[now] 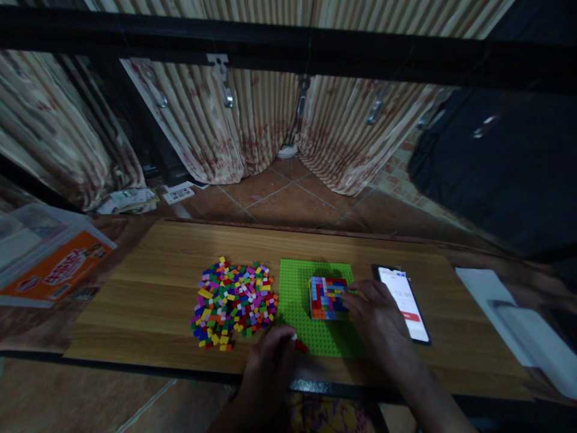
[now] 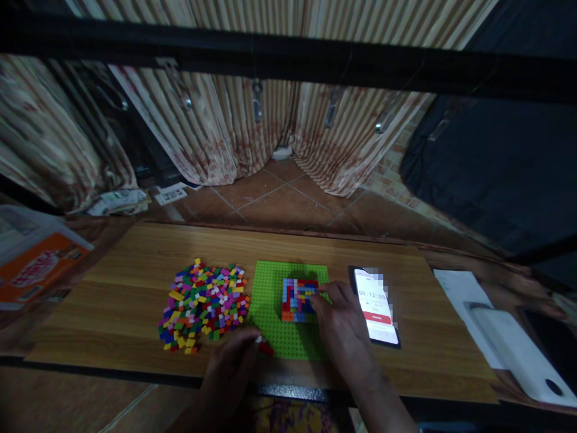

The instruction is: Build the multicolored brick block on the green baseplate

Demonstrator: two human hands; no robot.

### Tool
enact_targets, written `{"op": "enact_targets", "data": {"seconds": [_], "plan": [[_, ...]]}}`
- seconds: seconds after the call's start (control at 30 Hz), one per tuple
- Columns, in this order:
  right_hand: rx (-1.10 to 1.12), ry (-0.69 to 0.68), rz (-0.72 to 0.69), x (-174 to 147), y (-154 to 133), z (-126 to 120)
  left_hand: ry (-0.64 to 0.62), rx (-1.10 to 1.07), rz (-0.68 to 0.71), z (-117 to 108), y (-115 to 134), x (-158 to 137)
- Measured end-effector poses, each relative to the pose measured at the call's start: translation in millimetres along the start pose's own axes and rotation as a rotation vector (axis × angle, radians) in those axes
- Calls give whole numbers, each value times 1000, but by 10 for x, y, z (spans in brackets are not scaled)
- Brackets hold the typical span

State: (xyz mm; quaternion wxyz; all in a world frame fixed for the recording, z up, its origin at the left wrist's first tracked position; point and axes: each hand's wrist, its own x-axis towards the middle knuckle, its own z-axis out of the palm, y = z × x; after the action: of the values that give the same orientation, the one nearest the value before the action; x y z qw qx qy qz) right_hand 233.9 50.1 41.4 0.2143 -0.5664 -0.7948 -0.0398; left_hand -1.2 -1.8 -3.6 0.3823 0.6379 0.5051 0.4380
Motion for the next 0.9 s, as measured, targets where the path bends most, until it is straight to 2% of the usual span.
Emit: {"op": "enact_targets", "data": {"seconds": [0.13,0.4,0.63,0.9], "plan": [[26,43,81,-2,-10,31,-13,-11,-6,-3,-12,-8],[106,217,261,-108,-161,105,11,-15,-10,-1,6,-3],[110,284,265,-256,-254,188,-11,-12,-9,2,14,0],[136,267,247,-288,-255,233,7,-16,15,3,3,-3]]}}
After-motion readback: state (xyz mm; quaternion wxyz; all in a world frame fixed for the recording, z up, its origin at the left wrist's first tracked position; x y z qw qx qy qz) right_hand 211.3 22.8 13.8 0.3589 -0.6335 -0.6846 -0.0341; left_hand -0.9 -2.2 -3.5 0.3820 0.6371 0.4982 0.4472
